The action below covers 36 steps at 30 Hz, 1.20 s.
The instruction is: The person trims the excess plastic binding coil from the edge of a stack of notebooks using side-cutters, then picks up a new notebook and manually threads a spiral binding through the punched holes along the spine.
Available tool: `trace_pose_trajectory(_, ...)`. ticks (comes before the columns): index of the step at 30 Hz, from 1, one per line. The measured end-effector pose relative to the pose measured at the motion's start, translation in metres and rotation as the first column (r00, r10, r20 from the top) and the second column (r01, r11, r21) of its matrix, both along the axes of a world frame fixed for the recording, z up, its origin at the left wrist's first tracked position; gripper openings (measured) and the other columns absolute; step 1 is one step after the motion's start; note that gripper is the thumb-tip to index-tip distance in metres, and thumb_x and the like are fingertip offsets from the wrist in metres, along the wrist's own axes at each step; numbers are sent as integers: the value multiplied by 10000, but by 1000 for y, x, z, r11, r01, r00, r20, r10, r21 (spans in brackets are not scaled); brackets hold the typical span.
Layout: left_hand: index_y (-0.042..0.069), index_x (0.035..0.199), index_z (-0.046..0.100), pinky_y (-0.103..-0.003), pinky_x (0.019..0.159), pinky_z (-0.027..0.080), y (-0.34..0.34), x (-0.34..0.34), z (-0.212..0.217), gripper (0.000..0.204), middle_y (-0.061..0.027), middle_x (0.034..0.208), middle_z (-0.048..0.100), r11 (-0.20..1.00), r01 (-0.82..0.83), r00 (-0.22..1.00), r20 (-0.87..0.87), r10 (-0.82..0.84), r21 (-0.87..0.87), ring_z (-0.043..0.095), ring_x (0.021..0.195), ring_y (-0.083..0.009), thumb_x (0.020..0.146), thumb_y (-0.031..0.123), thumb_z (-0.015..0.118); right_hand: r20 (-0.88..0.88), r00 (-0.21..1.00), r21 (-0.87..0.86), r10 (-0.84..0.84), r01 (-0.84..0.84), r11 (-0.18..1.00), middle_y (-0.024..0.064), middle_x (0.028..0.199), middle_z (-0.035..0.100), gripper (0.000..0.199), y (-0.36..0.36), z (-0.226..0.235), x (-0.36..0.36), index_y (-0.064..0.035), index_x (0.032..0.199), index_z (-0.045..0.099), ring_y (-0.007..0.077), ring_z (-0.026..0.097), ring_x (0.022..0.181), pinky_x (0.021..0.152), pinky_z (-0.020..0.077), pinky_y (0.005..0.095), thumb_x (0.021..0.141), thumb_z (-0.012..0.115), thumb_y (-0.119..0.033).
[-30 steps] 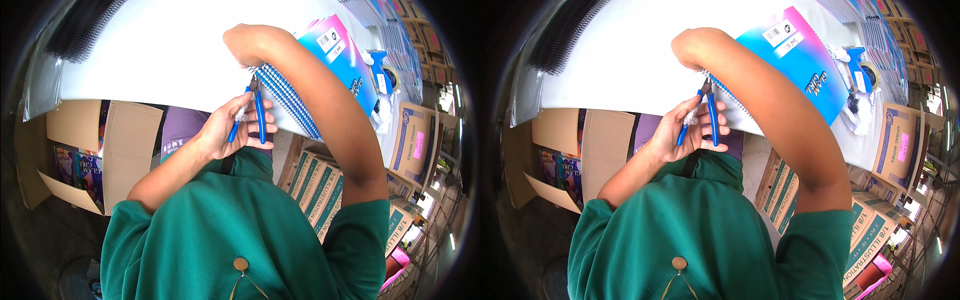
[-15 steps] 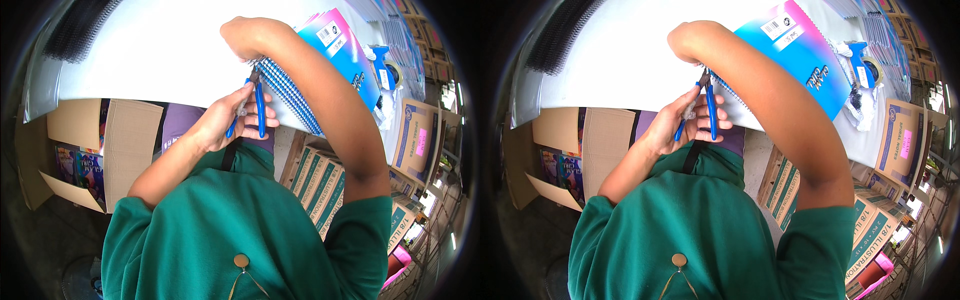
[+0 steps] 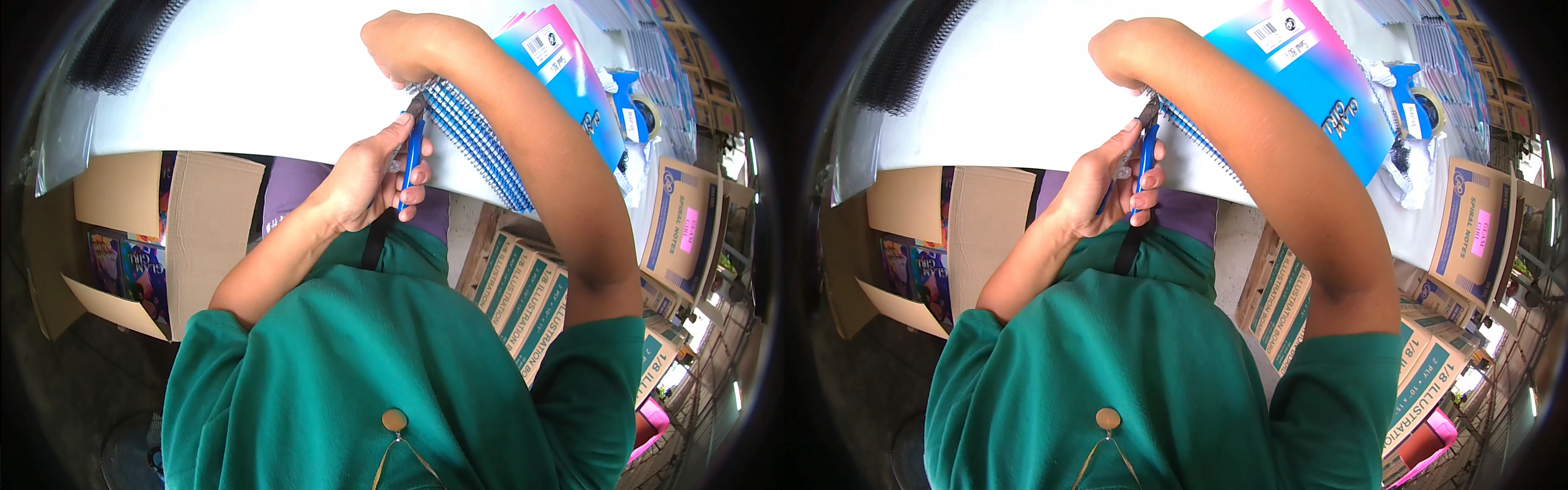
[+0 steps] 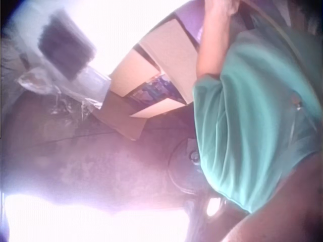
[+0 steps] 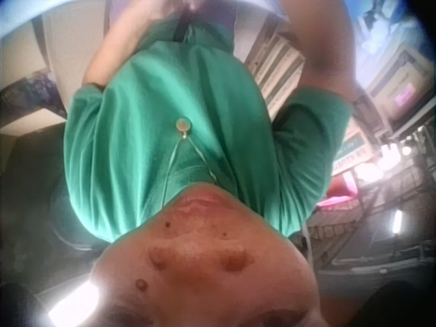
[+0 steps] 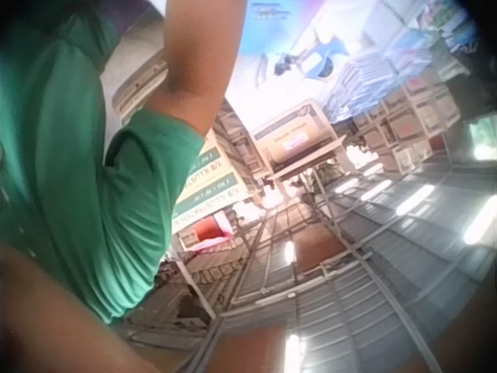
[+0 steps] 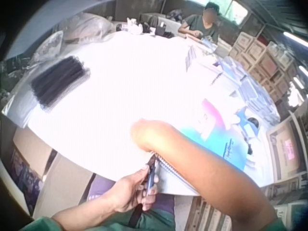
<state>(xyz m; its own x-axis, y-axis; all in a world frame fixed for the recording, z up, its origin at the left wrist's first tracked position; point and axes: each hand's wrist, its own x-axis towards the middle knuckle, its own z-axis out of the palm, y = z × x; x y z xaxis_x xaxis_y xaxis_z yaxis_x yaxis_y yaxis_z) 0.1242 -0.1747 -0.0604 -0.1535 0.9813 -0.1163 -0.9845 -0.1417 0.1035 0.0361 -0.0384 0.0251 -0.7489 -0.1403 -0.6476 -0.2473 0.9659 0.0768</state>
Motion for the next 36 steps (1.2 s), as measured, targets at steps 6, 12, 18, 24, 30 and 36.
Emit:
trace_pose_trajectory(6,-1,1191,468,-397,752,525,9,2,34,566,-167,1029,596,932,-44,939,-335,-84,-359,607,993,-298,965,480,271,68,997,108,36,-43,993,210,876,662,156,7,-25,-9,-11,814,707,312,658,820,696,530,405,669,679,-61)
trace_pose_trajectory(12,54,964,476,-286,482,468,11,3,35,451,-28,710,438,917,-70,958,-281,-48,-393,425,540,-118,964,472,309,11,998,23,-58,57,998,202,866,664,166,8,-10,-4,-3,814,702,316,655,813,693,528,398,658,651,-27)
trace_pose_trajectory(18,-1,1135,496,-308,582,528,12,5,42,554,-138,896,598,924,-94,930,-365,-52,-371,639,800,-242,959,489,308,12,998,-52,54,-53,997,218,859,654,184,11,10,-4,5,822,695,319,649,798,691,510,408,690,583,-58)
trace_pose_trajectory(24,31,1010,471,-294,496,473,11,3,42,485,-46,720,459,941,-58,952,-303,-49,-335,448,563,-128,963,483,301,104,993,-14,52,-51,999,223,842,649,200,9,37,1,17,810,686,329,641,781,702,495,413,704,551,-86)
trace_pose_trajectory(30,0,1128,477,-372,723,551,10,8,51,532,-141,900,585,928,-93,919,-390,-59,-360,630,852,-273,970,464,267,-52,997,-156,-50,41,987,222,790,640,182,25,48,21,7,776,676,350,629,737,686,491,405,710,561,-116)
trace_pose_trajectory(36,-3,1174,457,-389,760,542,20,5,51,531,-147,882,591,912,-130,915,-401,-40,-388,641,896,-304,967,458,291,-137,984,-407,-110,46,912,222,732,627,189,48,38,21,7,768,655,357,621,699,663,494,393,674,613,-153)
